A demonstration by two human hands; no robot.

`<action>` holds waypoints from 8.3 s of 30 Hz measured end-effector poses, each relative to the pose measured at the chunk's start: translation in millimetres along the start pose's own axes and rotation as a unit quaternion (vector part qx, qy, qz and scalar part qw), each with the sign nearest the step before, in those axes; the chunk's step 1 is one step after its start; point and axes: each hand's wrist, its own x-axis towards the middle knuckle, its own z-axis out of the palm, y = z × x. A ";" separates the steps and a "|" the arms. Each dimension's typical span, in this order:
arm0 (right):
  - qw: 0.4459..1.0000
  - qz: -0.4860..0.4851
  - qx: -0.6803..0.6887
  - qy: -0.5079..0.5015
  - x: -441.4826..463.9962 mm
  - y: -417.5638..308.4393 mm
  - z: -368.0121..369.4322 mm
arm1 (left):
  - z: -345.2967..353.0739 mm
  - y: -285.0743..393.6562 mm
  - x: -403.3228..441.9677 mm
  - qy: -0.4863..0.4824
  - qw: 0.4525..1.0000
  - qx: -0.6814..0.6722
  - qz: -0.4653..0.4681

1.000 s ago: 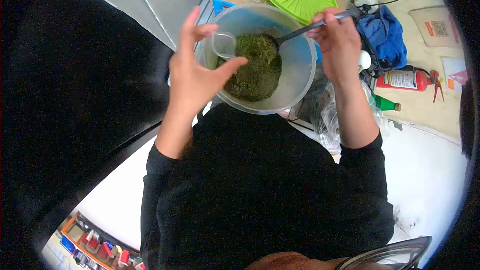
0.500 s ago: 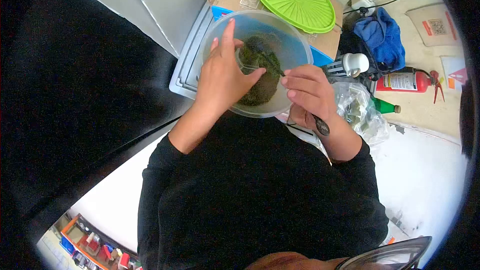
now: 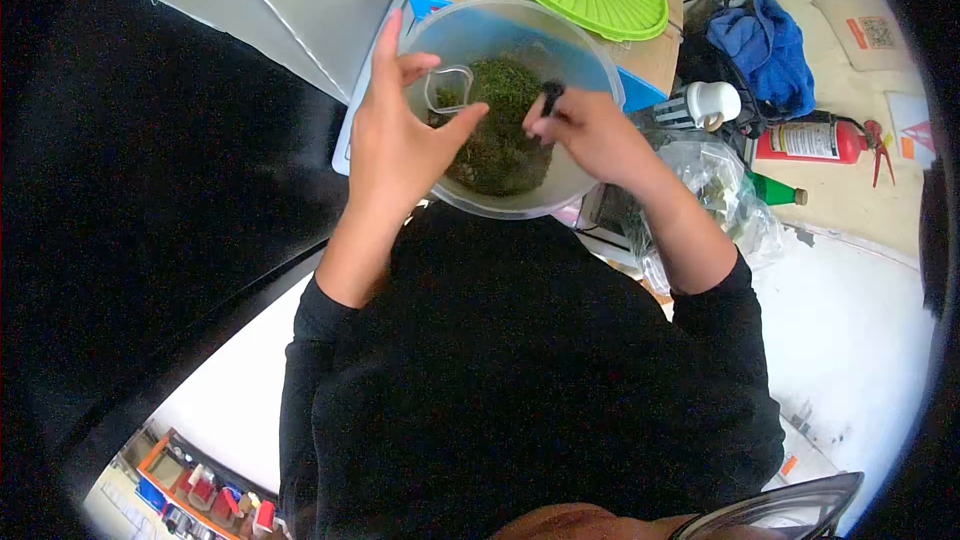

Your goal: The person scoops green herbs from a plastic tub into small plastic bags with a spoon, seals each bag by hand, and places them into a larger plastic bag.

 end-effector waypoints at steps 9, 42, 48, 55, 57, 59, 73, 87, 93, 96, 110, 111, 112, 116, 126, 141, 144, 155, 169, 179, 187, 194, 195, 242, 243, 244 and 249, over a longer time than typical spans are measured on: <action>0.904 -0.065 0.302 0.295 -32.9 2.6 -27.2 | -4.4 2.2 -1.3 -0.034 0.999 0.013 -0.007; 0.911 -0.085 0.283 0.287 -81.8 -8.3 18.9 | 48.4 51.8 -27.7 -0.171 0.892 -0.407 -0.103; 0.842 -0.084 0.400 0.352 -116.1 -3.2 7.1 | 64.8 72.7 -38.1 -0.225 0.850 -0.464 -0.106; 0.850 -0.073 0.416 0.316 -153.4 9.5 -4.8 | 92.9 107.3 -58.0 -0.229 0.841 -0.483 -0.085; 0.857 -0.069 0.407 0.308 -162.0 16.3 -5.7 | 104.1 112.0 -64.6 -0.254 0.843 -0.470 -0.069; 0.855 -0.083 0.393 0.328 -166.6 30.7 -0.7 | 112.5 118.1 -70.3 -0.259 0.838 -0.476 -0.058; 0.844 0.080 0.121 0.517 -239.8 94.8 -73.2 | 106.1 123.4 -56.7 -0.130 0.933 -0.336 -0.012; 0.952 0.088 -0.249 0.158 -76.3 170.4 113.0 | 25.8 59.9 -46.8 0.070 0.950 -0.304 0.020; 0.959 0.080 -0.148 0.227 -75.0 174.9 114.9 | 1.6 35.6 -44.9 0.007 0.962 -0.272 0.026; 0.934 0.034 -0.036 0.354 -95.3 97.0 67.8 | 4.2 43.1 -44.0 -0.009 0.971 -0.238 -0.004; 0.904 -0.108 0.085 0.404 -96.2 -43.9 -5.7 | 12.6 65.2 -51.0 -0.244 0.930 -0.269 -0.059; 0.893 -0.140 0.010 0.427 -94.4 -49.6 -3.4 | 10.0 62.7 -50.3 -0.230 0.930 -0.279 -0.065; 0.924 -0.144 0.053 0.351 -94.9 -56.9 -1.5 | 8.0 59.8 -49.4 -0.217 0.930 -0.289 -0.071; 0.968 -0.143 0.116 0.170 -90.0 -65.2 7.2 | 3.9 48.8 -46.8 -0.217 0.935 -0.279 -0.038; 0.941 -0.208 -0.094 0.250 -61.8 -74.8 13.4 | -8.3 45.5 -34.8 -0.196 0.929 -0.305 -0.079; 0.940 -0.241 -0.092 0.223 -44.6 -84.0 -3.3 | -7.9 41.8 -26.0 -0.175 0.899 -0.385 -0.115; 0.926 -0.248 -0.141 0.249 -37.4 -77.7 7.4 | -3.4 40.9 -24.7 -0.152 0.914 -0.348 -0.146; 0.889 -0.367 -0.262 0.081 -33.3 -84.3 -18.5 | -39.6 21.4 -12.0 -0.224 0.892 -0.325 -0.218; 0.963 -0.266 0.016 0.044 12.8 -72.3 -20.7 | -44.5 5.9 -13.2 -0.301 0.834 -0.451 -0.106; 0.942 -0.102 -0.287 -0.142 44.0 -1.1 13.0 | -46.5 -2.5 -6.6 -0.065 0.929 -0.363 -0.045; 0.964 0.047 -0.203 -0.165 29.7 18.1 28.9 | -32.2 -7.2 2.0 0.015 0.912 -0.410 -0.014; 0.976 0.135 0.119 -0.123 44.3 47.4 35.8 | -31.9 -6.5 2.4 0.022 0.937 -0.348 -0.002; 0.984 0.117 0.096 -0.089 47.7 48.1 33.6 | -32.6 -6.6 2.0 0.023 0.939 -0.342 -0.004; 0.926 0.170 0.330 -0.068 37.3 3.3 1.4 | -22.0 -14.1 5.1 0.029 0.976 -0.216 -0.008; 0.922 0.172 0.345 -0.044 31.3 1.4 -7.2 | -19.6 -16.7 5.5 0.026 0.976 -0.216 -0.006; 0.916 0.172 0.362 -0.020 22.8 -2.7 -14.9 | -18.1 -18.4 5.4 0.024 0.977 -0.214 -0.004; 0.888 0.068 0.429 0.148 -14.5 -2.9 -34.5 | -10.1 -14.1 3.1 -0.011 0.984 -0.174 -0.020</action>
